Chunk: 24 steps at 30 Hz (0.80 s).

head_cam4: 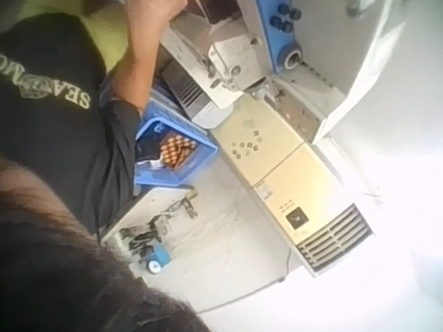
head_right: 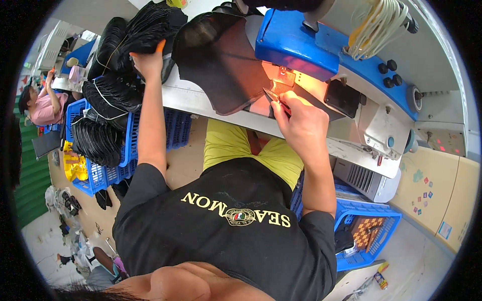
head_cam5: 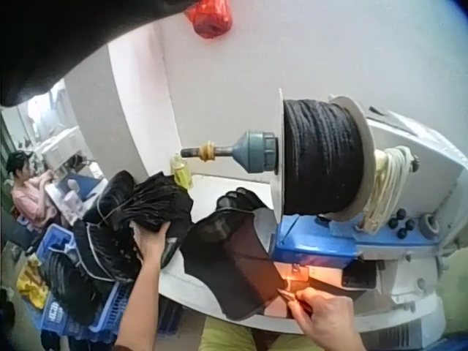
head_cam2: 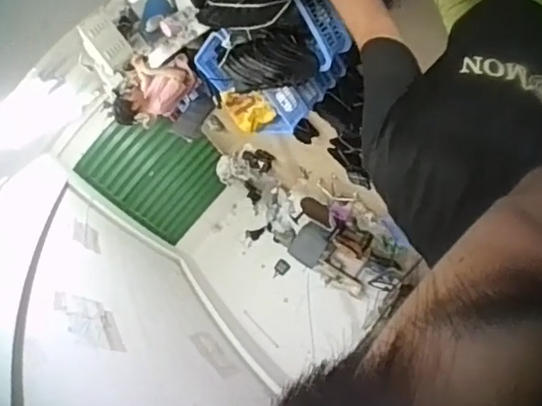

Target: Sewing together components of shoe uppers using an industrial sewing machine.

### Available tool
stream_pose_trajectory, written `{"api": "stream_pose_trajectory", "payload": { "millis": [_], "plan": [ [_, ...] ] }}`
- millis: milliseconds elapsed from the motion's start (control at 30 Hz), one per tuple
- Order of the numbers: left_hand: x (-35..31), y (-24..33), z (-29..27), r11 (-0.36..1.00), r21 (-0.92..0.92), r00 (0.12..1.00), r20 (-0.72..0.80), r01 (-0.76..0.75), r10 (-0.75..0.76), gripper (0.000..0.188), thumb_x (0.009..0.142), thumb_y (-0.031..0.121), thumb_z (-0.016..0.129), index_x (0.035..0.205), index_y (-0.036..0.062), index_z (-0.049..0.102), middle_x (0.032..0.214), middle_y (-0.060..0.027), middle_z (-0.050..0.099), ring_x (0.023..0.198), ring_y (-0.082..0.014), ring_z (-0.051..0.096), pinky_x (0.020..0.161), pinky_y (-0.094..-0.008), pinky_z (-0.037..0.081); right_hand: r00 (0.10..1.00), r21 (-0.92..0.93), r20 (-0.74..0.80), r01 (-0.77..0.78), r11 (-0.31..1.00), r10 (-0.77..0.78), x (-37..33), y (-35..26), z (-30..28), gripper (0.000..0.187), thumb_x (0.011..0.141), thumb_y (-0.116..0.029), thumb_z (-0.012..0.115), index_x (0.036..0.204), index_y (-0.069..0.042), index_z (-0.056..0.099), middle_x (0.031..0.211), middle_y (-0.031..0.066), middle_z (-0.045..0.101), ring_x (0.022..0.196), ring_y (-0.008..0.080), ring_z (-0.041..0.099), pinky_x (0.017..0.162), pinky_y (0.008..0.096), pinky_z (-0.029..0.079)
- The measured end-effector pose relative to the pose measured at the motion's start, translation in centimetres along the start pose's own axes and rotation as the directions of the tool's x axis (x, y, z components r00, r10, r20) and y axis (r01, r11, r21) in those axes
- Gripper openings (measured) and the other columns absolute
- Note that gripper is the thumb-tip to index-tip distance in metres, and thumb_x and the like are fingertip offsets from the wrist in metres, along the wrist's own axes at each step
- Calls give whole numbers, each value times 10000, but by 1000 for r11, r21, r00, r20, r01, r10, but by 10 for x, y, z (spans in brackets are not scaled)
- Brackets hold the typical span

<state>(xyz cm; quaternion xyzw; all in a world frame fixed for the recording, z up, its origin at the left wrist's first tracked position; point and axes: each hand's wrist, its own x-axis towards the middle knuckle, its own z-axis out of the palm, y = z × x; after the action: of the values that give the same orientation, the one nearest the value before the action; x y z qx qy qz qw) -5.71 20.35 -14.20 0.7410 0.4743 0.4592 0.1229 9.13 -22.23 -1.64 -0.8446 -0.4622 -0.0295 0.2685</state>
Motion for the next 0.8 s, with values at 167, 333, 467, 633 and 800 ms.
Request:
{"api": "stream_pose_trajectory", "payload": {
  "millis": [167,333,467,633,800],
  "plan": [
    [79,-58,0,972,217,984,137,87,-118,1174,658,729,739,1418,-93,387,1406,-289,485,1295,-390,500,1075,-466,396,1000,21,12,-14,1000,14,4,-3,1,189,840,-223,751,899,-65,664,696,121,665,636,305,662,561,373,497],
    [0,-3,5,995,99,999,-32,29,-26,1174,632,720,770,1376,-113,408,1445,-280,435,1316,-440,436,1084,-467,371,999,-18,-9,-43,999,43,-1,2,4,209,837,-267,739,889,-87,647,691,84,661,614,292,652,545,388,490],
    [9,-54,-18,965,257,999,-2,-45,47,1092,633,643,815,1335,-104,439,1372,-256,501,1277,-450,455,1084,-471,364,999,6,-20,46,999,-46,4,-3,4,212,829,-273,743,872,-88,650,677,86,654,606,298,647,541,390,485],
    [-51,3,-39,989,-59,963,-242,-137,119,645,825,229,796,1290,-101,495,1264,-187,542,1154,-364,523,984,-415,420,999,-27,-18,-30,999,29,-1,4,2,223,836,-279,744,865,-74,663,727,107,681,662,309,669,577,397,509],
    [-109,144,-115,579,-580,733,-45,-573,679,232,723,-45,701,954,-55,692,899,-154,683,813,-288,655,759,-355,524,1000,-38,13,-19,999,20,3,1,-1,223,839,-311,734,875,-100,675,723,102,678,661,314,662,569,404,503]
  ]
}}
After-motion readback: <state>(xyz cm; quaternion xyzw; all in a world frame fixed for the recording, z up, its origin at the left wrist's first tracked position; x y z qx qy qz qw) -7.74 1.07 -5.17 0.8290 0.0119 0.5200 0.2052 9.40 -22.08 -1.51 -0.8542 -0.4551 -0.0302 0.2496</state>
